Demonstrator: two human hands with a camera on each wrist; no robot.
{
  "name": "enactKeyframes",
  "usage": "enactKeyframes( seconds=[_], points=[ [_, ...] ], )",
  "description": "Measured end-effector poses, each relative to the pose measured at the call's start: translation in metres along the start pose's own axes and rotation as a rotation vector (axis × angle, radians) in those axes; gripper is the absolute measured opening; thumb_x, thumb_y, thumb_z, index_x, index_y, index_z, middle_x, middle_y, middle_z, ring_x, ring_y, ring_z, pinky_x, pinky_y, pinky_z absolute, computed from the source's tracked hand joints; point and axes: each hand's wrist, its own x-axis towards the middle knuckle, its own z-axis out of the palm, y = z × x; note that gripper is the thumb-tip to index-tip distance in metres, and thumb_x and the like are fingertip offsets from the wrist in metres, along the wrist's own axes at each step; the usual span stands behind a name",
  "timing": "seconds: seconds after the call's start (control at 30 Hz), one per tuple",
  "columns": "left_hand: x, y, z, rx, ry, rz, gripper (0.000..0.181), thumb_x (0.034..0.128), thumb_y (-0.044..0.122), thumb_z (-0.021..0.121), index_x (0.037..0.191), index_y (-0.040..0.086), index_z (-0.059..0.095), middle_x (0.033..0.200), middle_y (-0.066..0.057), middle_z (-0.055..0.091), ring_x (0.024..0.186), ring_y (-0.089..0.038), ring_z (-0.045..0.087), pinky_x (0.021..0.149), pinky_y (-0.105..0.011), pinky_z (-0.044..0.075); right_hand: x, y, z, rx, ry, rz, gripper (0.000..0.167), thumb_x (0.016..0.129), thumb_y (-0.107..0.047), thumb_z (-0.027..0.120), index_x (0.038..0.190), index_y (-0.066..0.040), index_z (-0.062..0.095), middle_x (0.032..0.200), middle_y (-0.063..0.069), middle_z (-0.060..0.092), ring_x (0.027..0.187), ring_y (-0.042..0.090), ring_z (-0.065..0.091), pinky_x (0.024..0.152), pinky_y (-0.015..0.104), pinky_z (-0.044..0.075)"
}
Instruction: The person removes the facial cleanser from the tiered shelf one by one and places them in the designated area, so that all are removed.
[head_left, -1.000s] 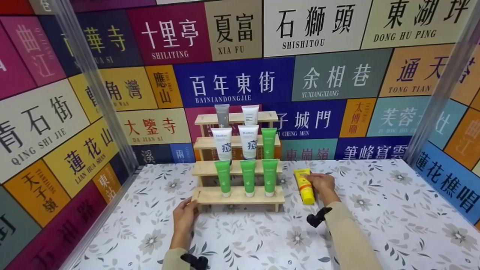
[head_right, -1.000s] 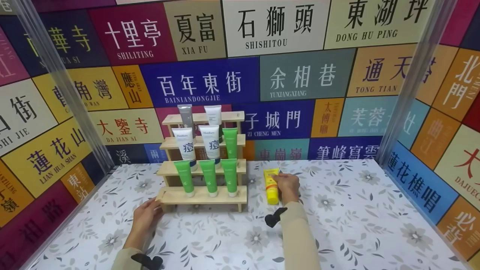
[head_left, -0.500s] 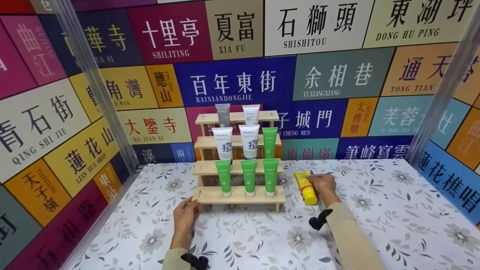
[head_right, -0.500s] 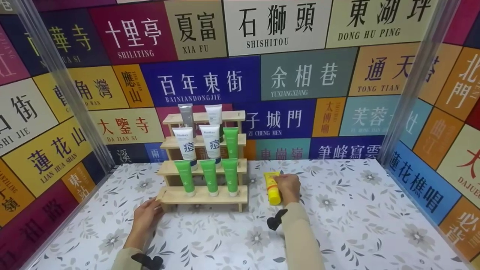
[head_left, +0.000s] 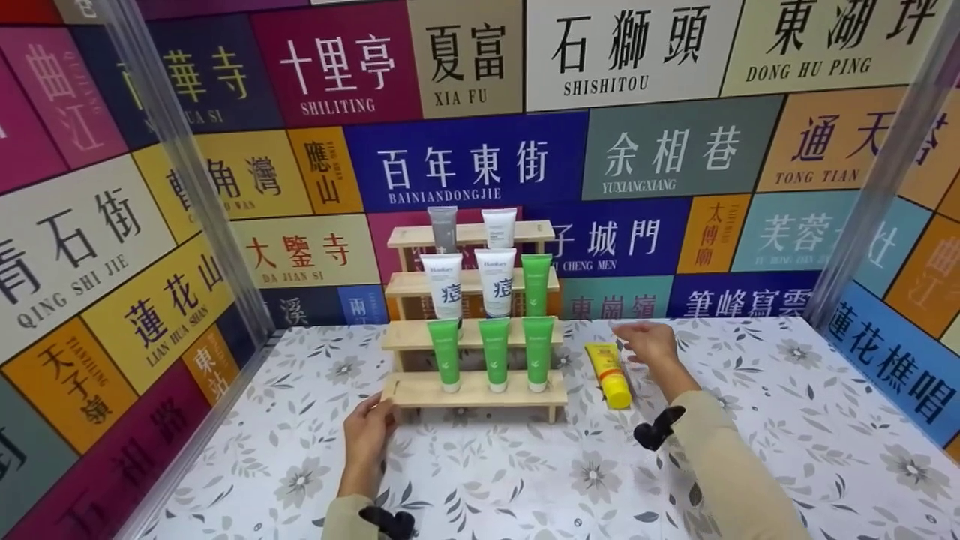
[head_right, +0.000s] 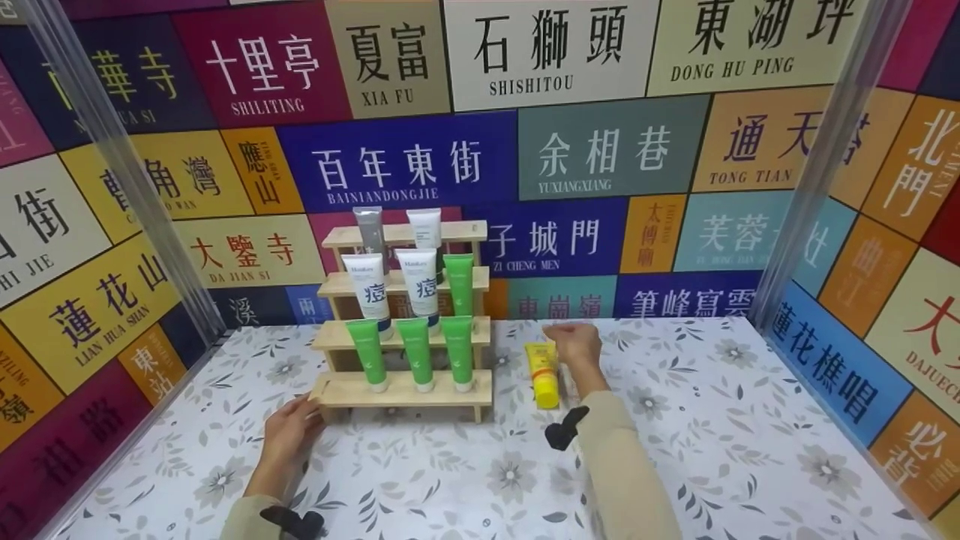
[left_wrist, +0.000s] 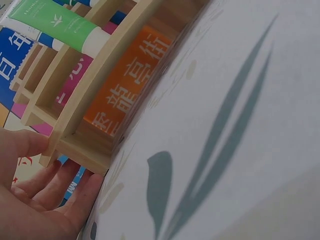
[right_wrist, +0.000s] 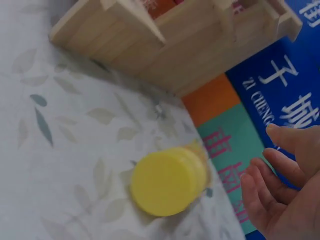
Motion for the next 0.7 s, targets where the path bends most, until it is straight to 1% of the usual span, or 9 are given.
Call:
enactKeyframes(
  seconds=[0.13, 0.27, 0.37, 0.43, 0.6, 0.7],
  points=[
    [-0.001, 0.001, 0.0, 0.024, 0.005, -0.005, 0.042, 0.0941, 0.014, 0.063, 0.13, -0.008, 0.06, 0.096, -0.012, 0.073, 0.081, -0.015, 0.068, 0.074, -0.025, 0.058, -0.011, -0.024, -0.008, -0.006, -0.044, -0.101, 0.051, 0.097, -0.039, 0.064, 0.135, -0.005, 0.06, 0.141, 0.018, 0.058, 0.128, 0.034, 0.057, 0.102, 0.042, 0.054],
    [-0.001, 0.001, 0.0, 0.024, 0.008, 0.006, 0.043, 0.0942, 0.014, 0.063, 0.13, -0.008, 0.06, 0.096, -0.012, 0.073, 0.082, -0.015, 0.068, 0.073, -0.024, 0.057, -0.021, -0.049, -0.012, 0.014, -0.061, -0.187, 0.056, 0.096, -0.043, 0.065, 0.138, -0.006, 0.058, 0.14, 0.017, 0.059, 0.123, 0.029, 0.06, 0.098, 0.036, 0.056],
    [-0.001, 0.0, 0.0, 0.026, 0.01, 0.011, 0.042, 0.0943, 0.014, 0.062, 0.13, -0.008, 0.06, 0.097, -0.013, 0.073, 0.084, -0.015, 0.068, 0.072, -0.023, 0.057, -0.028, -0.066, -0.013, 0.044, -0.074, -0.227, 0.055, 0.096, -0.043, 0.065, 0.139, -0.009, 0.058, 0.138, 0.015, 0.059, 0.12, 0.025, 0.059, 0.099, 0.035, 0.056],
    [-0.001, -0.001, 0.0, 0.027, 0.014, 0.008, 0.042, 0.0945, 0.014, 0.062, 0.131, -0.008, 0.06, 0.098, -0.013, 0.073, 0.085, -0.016, 0.069, 0.073, -0.023, 0.057, -0.033, -0.077, -0.013, 0.059, -0.086, -0.247, 0.056, 0.095, -0.044, 0.066, 0.14, -0.011, 0.057, 0.139, 0.013, 0.059, 0.121, 0.025, 0.058, 0.101, 0.036, 0.054],
    [0.0, -0.001, 0.0, 0.016, 0.006, 0.003, 0.044, 0.0948, 0.014, 0.062, 0.132, -0.008, 0.058, 0.101, -0.015, 0.074, 0.087, -0.016, 0.069, 0.076, -0.025, 0.059, -0.042, -0.101, -0.013, 0.05, -0.113, -0.321, 0.057, 0.095, -0.044, 0.067, 0.14, -0.011, 0.056, 0.14, 0.011, 0.059, 0.129, 0.027, 0.055, 0.104, 0.038, 0.052],
    [-0.001, -0.001, 0.001, 0.016, 0.003, -0.008, 0.044, 0.0952, 0.015, 0.062, 0.133, -0.007, 0.058, 0.104, -0.016, 0.073, 0.089, -0.016, 0.069, 0.078, -0.026, 0.059, -0.045, -0.113, -0.011, 0.039, -0.126, -0.36, 0.056, 0.095, -0.043, 0.067, 0.139, -0.01, 0.057, 0.14, 0.011, 0.059, 0.13, 0.027, 0.055, 0.106, 0.039, 0.051]
  ],
)
